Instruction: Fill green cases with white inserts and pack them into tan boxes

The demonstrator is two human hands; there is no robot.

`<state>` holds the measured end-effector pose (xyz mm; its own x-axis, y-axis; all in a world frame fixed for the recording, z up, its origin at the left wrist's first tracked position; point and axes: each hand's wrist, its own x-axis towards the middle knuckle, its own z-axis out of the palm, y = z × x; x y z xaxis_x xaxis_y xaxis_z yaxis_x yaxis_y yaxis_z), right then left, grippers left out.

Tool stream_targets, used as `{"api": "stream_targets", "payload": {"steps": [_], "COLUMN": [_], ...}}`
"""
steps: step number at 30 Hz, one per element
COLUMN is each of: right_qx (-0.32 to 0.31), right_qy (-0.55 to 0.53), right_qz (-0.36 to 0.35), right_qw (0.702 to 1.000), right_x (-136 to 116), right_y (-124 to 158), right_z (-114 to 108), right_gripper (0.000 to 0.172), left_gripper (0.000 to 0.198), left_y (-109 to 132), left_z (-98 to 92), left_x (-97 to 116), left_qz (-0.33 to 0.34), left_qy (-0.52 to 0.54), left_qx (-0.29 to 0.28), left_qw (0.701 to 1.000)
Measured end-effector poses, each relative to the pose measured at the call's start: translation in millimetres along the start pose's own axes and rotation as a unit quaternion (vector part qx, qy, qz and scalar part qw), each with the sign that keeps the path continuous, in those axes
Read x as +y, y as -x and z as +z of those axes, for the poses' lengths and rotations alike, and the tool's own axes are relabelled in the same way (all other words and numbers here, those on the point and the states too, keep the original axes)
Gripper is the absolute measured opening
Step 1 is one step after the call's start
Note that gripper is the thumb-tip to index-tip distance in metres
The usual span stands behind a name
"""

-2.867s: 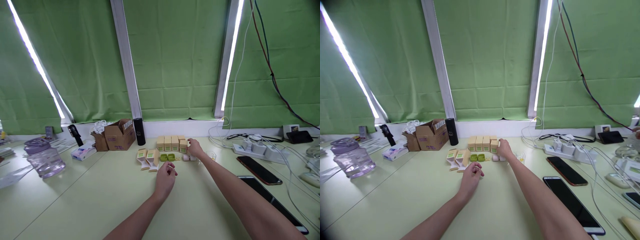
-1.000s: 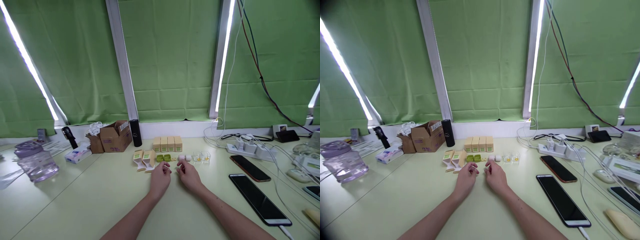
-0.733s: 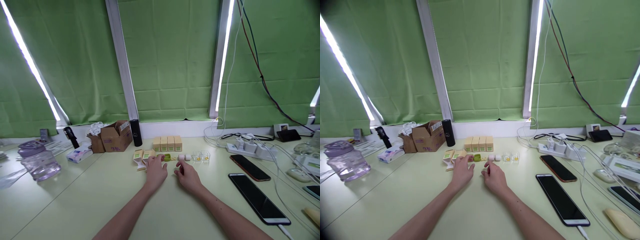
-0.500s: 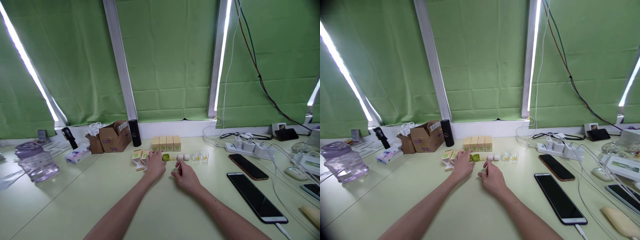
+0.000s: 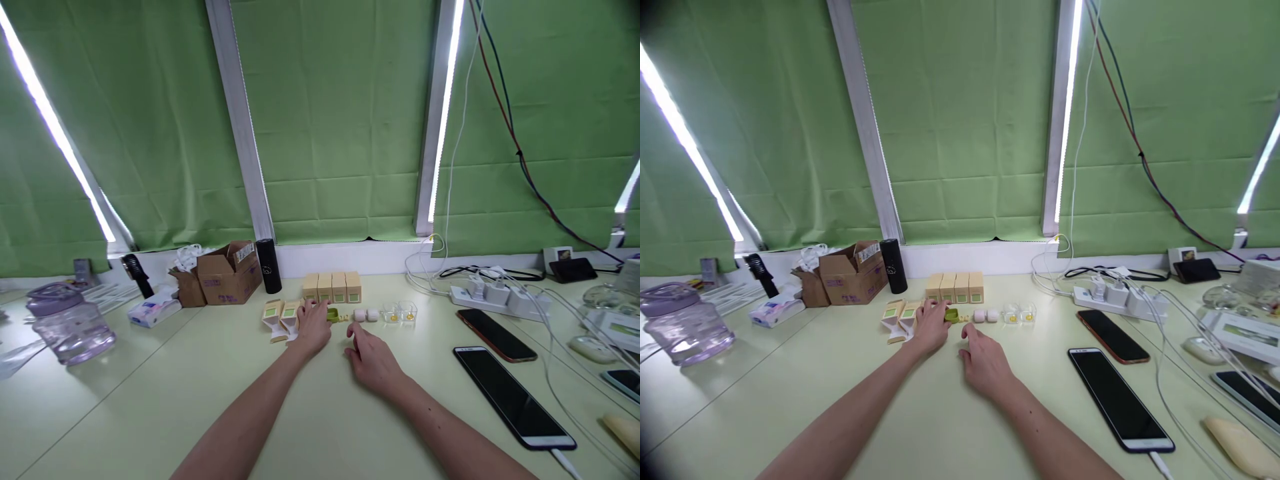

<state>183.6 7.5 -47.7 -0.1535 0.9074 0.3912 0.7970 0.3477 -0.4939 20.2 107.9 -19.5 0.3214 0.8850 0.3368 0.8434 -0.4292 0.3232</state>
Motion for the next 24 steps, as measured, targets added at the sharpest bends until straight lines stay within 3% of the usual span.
{"api": "stream_targets", "payload": {"steps": [9, 16, 24], "right_qx": [0.016, 0.078, 0.162], "right_qy": [-0.027, -0.061, -0.063], "right_qz": [-0.002, 0.005, -0.073], "right_qw": [0.999, 0.995, 0.982], "right_x": [1, 4, -1], "right_y": [-1, -2, 1], "right_z": [0, -3, -9], "right_gripper": [0.023, 0.025, 0.039], "left_gripper": [0.052, 0.058, 0.049], "left_y": [21, 45, 68], "left_z": [-23.5, -40.0, -32.1], "left_x": [16, 32, 26], "left_qz": [0.078, 0.141, 0.110], "left_qy": [0.028, 0.083, 0.163], "left_qx": [0.055, 0.096, 0.148], "left_qw": [0.995, 0.982, 0.969]}}
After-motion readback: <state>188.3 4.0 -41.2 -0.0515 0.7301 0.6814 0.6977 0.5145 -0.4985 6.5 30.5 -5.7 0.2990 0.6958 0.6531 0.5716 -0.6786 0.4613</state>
